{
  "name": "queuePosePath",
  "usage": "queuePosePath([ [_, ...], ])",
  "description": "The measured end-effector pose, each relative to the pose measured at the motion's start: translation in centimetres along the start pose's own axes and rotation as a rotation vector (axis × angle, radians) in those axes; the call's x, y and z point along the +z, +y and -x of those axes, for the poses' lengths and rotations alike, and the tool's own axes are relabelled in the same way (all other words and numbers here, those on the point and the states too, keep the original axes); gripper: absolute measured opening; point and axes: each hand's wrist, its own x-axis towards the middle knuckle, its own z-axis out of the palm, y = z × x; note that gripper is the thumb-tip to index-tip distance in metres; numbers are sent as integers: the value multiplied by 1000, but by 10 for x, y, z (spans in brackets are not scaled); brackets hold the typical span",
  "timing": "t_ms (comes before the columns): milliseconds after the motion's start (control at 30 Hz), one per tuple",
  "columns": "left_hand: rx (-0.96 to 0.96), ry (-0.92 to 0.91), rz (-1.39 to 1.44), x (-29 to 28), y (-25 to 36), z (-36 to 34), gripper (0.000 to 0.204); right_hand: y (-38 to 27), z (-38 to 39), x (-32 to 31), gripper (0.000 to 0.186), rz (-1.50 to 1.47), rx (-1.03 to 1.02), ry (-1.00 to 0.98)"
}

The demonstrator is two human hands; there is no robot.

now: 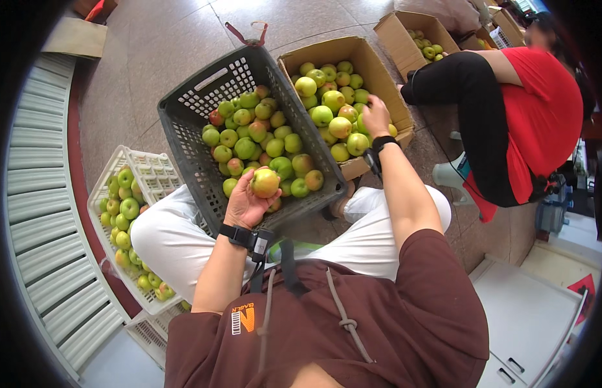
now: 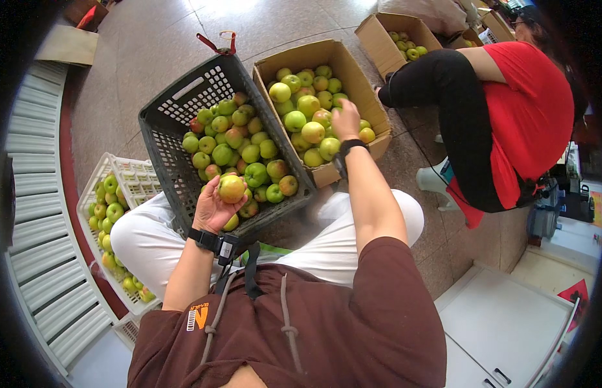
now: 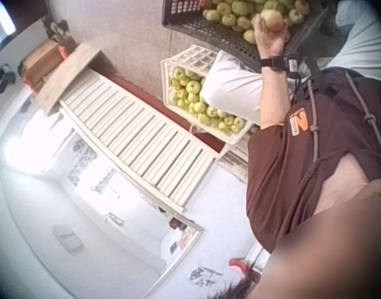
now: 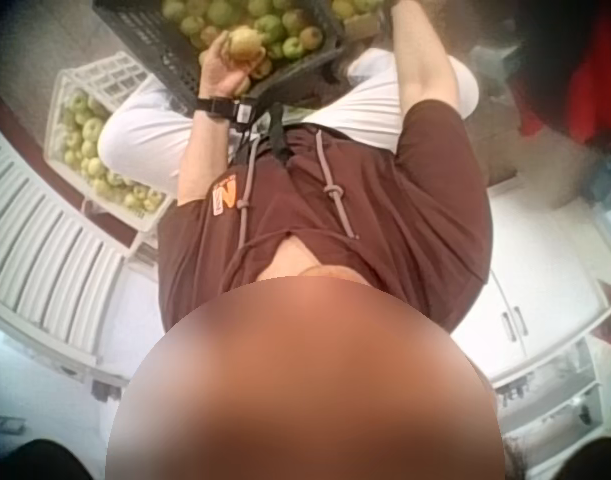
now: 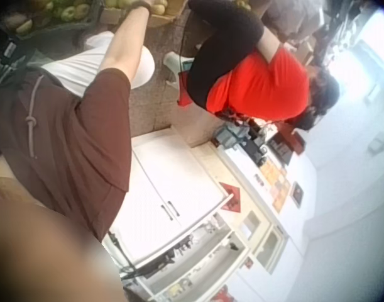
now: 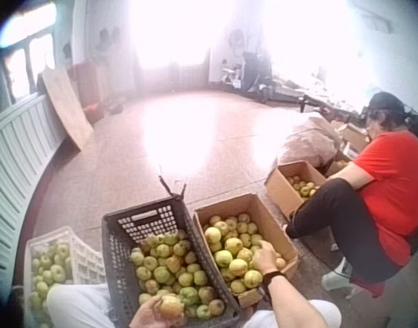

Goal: The person sorts apples by hand, picking individual fruits from a plastic crate and placing them into adjacent containers while sitting on the floor.

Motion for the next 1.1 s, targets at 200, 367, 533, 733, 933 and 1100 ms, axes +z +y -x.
queuePosePath([
  [200, 68, -53, 77, -3, 2, 0, 44, -211, 34, -25, 28, -708, -268, -522],
  [367, 48, -407, 193, 18, 4, 7, 61, -223, 81, -6, 46, -571, -627, -836],
  [533, 27, -414, 74, 11, 6, 5, 64, -200, 43, -4, 30, -620, -233, -535],
  [733, 120, -5, 133, -14, 12, -8, 48, -71, -19, -19, 37, -847, 677, -172],
  [933, 116, 120, 98, -26, 11, -21, 34, 19, 15, 3, 35, -650, 1002, -147],
  [1100, 142, 169, 98, -38, 14, -22, 33, 25, 15, 8, 42, -623, 937, -83],
])
